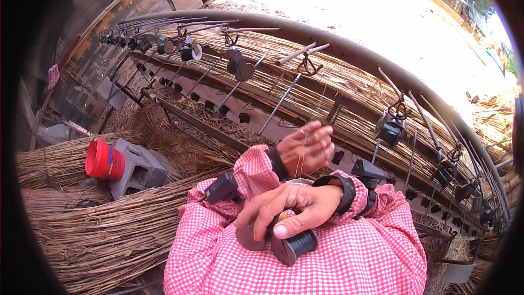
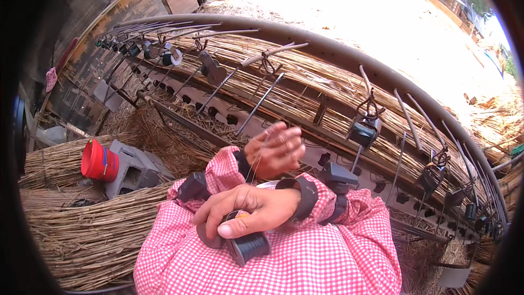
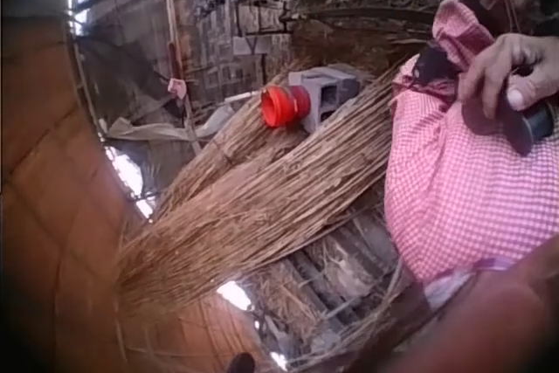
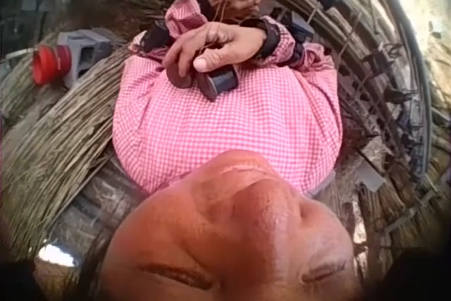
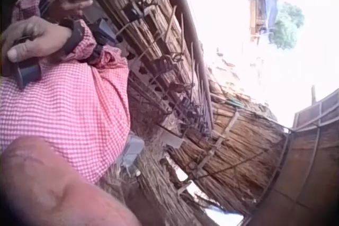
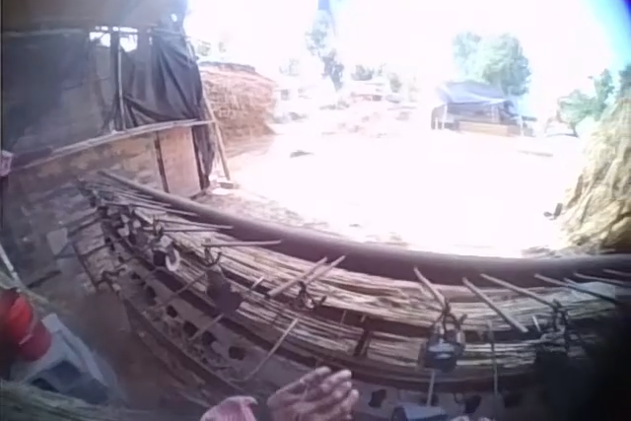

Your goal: The person is using a specialized frame and weighted spools to weave straw or reeds into a mat.

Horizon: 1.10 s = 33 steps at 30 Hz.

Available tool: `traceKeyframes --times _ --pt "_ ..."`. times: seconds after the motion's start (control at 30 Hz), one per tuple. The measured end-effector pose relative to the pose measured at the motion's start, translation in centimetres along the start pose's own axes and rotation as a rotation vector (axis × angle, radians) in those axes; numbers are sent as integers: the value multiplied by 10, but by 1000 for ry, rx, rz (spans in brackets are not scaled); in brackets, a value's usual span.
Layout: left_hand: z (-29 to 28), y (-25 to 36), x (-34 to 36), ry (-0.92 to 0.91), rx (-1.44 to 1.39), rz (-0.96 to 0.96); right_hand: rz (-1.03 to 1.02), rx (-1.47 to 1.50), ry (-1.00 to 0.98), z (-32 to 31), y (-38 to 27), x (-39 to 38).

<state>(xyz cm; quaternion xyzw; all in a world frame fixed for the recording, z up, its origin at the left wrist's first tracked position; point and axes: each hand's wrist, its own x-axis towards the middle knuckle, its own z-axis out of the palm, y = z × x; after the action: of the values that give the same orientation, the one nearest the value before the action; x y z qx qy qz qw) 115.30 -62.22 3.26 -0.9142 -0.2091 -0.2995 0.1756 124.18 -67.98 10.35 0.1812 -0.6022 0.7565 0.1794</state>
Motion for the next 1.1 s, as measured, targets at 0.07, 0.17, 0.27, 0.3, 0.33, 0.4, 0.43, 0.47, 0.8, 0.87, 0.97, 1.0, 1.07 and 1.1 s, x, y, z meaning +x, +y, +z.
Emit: traceKeyframes --times 0.07,0.17,0.27,0.3,0.33,0.4,0.43,0.47,0.8,0.87,0.97,1.0,1.07,1.1 --pt "1 -43 11 -161 547 -142 49 158 155 -1 -8 -15" --pt "22 -79 -6 -680 438 -522 23 643 721 -29 -3 -45" --pt "28 -61 -5 -865 -931 -646 -351 709 1026 -97 7 -98" --pt "50 -60 -22 -678 -1456 -590 -418 669 1162 -115 7 -113" --pt "58 -64 -18 -360 -1754 -461 -376 606 1248 -133 9 -127" --pt "64 -62 9 102 -2278 -901 -535 708 1315 -180 25 -155" --pt "71 -72 18 334 -2356 -993 -522 715 1339 -194 29 -148" --pt "90 -87 15 411 -2498 -884 -581 679 1393 -211 36 -143" --pt "81 -104 32 -16 -486 -611 -132 460 1535 -193 54 -103" --pt "74 -97 22 -76 -357 -606 340 216 1595 -185 47 -102" --pt "70 -80 -12 -136 -224 -562 720 -37 1312 -160 24 -120" --pt "69 -73 -25 -161 -238 -527 550 -4 1204 -160 20 -134" --pt "58 -62 -29 -193 -256 -491 133 -80 1455 -154 15 -132" --pt "50 -57 -25 30 -286 -435 -16 -268 1603 -158 17 -136"
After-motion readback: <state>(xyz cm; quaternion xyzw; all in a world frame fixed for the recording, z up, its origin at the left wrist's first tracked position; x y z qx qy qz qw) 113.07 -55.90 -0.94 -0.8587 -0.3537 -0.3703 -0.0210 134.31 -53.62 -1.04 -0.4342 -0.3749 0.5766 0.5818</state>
